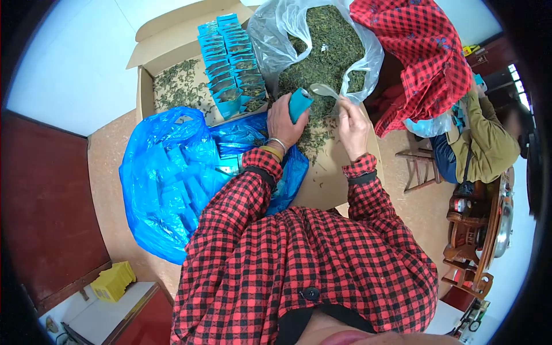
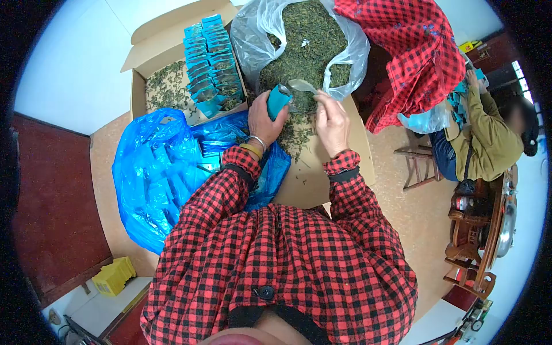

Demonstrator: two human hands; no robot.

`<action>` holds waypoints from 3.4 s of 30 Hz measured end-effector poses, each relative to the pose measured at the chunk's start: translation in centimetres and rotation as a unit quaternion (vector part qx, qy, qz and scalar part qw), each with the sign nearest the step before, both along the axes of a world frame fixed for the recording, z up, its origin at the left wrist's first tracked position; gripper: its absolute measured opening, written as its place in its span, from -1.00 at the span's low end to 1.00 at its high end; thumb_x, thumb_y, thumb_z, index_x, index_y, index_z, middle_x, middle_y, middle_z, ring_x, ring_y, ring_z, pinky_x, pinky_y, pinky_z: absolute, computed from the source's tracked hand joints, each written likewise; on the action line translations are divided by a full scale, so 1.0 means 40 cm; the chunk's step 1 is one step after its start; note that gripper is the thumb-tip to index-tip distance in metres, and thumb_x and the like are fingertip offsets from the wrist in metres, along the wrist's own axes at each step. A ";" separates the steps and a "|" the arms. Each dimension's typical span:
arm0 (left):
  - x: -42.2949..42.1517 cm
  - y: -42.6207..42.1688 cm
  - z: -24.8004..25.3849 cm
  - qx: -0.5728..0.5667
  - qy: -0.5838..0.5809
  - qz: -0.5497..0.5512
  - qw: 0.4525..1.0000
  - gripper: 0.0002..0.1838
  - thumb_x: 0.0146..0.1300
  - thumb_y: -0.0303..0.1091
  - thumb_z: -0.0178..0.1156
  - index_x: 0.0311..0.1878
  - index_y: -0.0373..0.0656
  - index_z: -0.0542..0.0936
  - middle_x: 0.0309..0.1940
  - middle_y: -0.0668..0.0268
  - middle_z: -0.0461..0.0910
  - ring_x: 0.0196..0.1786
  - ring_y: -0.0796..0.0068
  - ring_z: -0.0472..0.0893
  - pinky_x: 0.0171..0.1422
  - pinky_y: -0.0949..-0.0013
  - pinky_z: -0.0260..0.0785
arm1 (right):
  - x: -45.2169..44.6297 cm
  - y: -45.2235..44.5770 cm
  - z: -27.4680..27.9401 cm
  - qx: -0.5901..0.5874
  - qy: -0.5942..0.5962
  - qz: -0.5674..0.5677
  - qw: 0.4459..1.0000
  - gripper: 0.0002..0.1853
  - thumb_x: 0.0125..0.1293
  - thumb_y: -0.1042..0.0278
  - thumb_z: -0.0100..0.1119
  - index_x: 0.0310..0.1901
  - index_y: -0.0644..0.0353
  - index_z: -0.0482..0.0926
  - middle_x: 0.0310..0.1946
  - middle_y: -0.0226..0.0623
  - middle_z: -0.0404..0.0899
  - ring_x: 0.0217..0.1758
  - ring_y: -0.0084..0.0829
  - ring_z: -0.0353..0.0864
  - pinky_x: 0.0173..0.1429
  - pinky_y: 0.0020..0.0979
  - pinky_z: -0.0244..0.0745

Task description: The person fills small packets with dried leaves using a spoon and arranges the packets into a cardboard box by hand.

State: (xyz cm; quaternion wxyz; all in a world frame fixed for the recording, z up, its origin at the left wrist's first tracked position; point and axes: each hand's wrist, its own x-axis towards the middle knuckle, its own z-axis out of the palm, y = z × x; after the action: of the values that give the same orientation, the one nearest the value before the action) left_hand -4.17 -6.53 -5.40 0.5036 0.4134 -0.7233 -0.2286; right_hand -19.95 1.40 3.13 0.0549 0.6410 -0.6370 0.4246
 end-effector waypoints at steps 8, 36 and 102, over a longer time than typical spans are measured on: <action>0.019 0.041 0.116 0.128 0.139 -0.075 0.979 -0.43 0.32 -0.11 0.19 0.26 -0.28 0.39 0.15 -0.02 0.49 0.18 -0.05 0.48 0.30 0.04 0.26 | 0.011 -0.026 -0.011 0.034 -0.098 0.025 0.994 -0.70 0.30 0.52 0.20 0.07 0.25 0.55 0.13 -0.16 0.60 0.04 -0.20 0.66 0.10 -0.33 0.54; 0.233 0.123 0.084 0.235 0.052 -0.087 0.967 -0.48 0.28 -0.37 0.24 0.27 -0.32 0.39 -0.10 0.08 0.63 -0.15 0.32 0.61 -0.01 0.30 0.46 | 0.177 -0.013 -0.029 0.177 -0.235 0.229 0.928 -0.51 0.22 0.33 0.29 0.19 0.23 0.49 -0.11 -0.07 0.68 -0.05 -0.17 0.70 0.00 -0.25 0.55; 0.460 0.114 0.271 0.130 -0.176 0.123 0.968 -0.69 0.22 -0.40 0.26 0.03 -0.23 0.55 -0.04 0.02 0.63 0.00 0.05 0.64 0.03 0.09 0.50 | 0.378 0.050 -0.071 0.287 0.193 0.299 0.889 -0.29 -0.02 0.18 0.45 0.22 0.12 0.44 -0.03 -0.23 0.55 0.13 -0.22 0.50 0.10 -0.14 0.33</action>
State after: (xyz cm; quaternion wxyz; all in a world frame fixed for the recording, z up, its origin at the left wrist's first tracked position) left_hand 14.25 -1.98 5.45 0.3343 0.5947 -0.7084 -0.1808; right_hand -4.82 3.40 0.29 -0.1389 0.8586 -0.4857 0.0874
